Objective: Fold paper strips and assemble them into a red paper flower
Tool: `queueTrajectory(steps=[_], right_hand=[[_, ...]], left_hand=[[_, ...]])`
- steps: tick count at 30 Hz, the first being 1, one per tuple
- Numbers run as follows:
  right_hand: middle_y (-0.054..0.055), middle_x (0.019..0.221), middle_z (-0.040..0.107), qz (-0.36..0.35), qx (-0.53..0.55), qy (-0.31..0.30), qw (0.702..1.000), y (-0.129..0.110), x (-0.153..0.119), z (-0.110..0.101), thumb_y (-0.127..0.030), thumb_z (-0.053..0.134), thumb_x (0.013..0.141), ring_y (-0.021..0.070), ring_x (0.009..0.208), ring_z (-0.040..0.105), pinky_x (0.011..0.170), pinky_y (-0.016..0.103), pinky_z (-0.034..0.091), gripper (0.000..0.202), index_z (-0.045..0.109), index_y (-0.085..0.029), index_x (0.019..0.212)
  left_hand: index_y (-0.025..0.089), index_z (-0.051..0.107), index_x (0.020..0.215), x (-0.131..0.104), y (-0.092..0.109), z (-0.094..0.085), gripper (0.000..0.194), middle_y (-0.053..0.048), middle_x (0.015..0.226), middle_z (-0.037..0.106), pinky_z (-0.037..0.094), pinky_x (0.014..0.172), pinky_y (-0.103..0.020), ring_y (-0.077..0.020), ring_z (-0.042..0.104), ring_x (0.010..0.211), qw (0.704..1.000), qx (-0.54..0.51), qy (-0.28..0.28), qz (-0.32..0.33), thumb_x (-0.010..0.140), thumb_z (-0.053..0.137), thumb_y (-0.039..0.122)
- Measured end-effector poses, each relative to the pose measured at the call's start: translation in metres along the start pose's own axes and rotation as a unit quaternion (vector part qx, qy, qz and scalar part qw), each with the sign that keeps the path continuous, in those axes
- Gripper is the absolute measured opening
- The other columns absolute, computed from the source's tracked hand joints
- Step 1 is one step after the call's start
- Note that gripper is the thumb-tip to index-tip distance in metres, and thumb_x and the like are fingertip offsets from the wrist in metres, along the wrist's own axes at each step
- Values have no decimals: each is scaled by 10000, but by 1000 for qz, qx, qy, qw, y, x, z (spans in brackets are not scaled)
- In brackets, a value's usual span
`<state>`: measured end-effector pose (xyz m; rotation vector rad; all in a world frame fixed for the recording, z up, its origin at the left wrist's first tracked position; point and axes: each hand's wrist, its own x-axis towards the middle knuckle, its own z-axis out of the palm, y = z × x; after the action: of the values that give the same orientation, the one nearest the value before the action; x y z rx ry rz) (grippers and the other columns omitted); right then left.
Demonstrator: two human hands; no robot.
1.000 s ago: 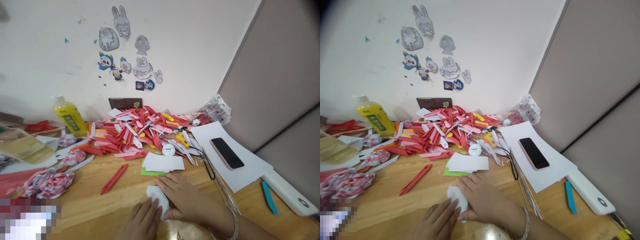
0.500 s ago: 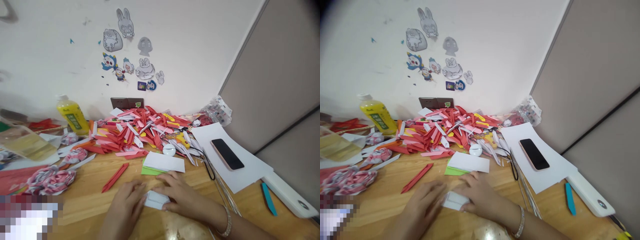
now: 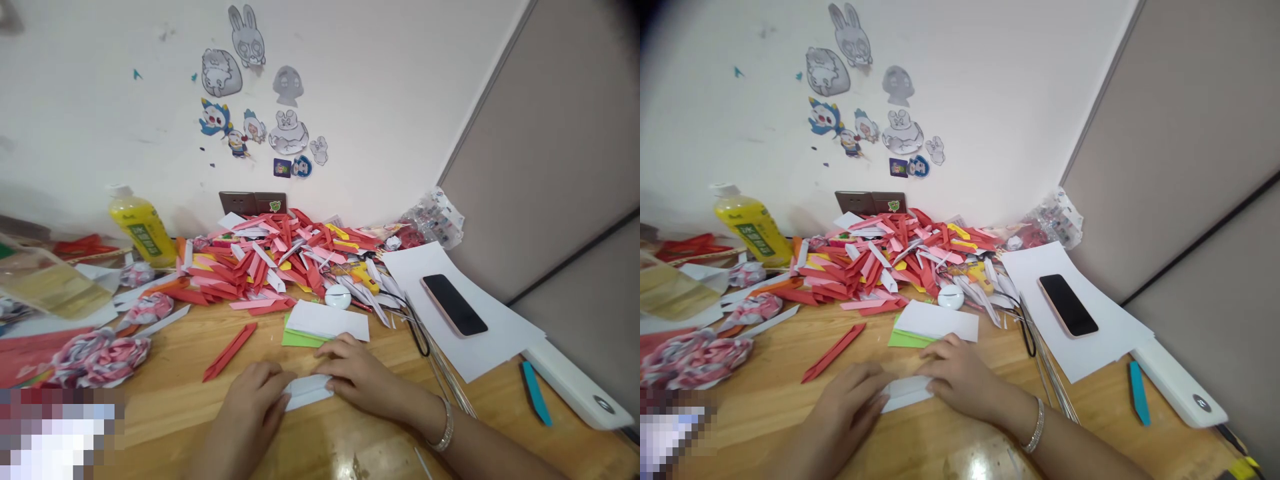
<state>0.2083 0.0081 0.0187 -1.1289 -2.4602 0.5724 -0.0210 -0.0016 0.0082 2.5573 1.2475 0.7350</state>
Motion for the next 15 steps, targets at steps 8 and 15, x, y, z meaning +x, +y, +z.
queueTrajectory(steps=[8, 15], right_hand=[[52, 1123, 594, -65, -36, 11, 997, 8, 2, 3, -173, 483, 893, 181, 980, 459, 837, 333, 413, 319, 578, -262, 1184], [22, 1169, 584, -103, -108, 17, 989, 18, 0, 8, -154, 473, 896, 176, 948, 463, 800, 305, 421, 319, 624, -329, 1116]], left_hand=[[267, 681, 925, 2, -14, 5, 291, -40, 853, 639, 460, 669, -271, -173, 587, 777, 999, -32, 4, 29, 852, 434, 130], [251, 655, 944, -2, -14, 8, 315, -46, 892, 637, 431, 686, -310, -192, 566, 806, 997, 8, 12, 73, 849, 412, 75]])
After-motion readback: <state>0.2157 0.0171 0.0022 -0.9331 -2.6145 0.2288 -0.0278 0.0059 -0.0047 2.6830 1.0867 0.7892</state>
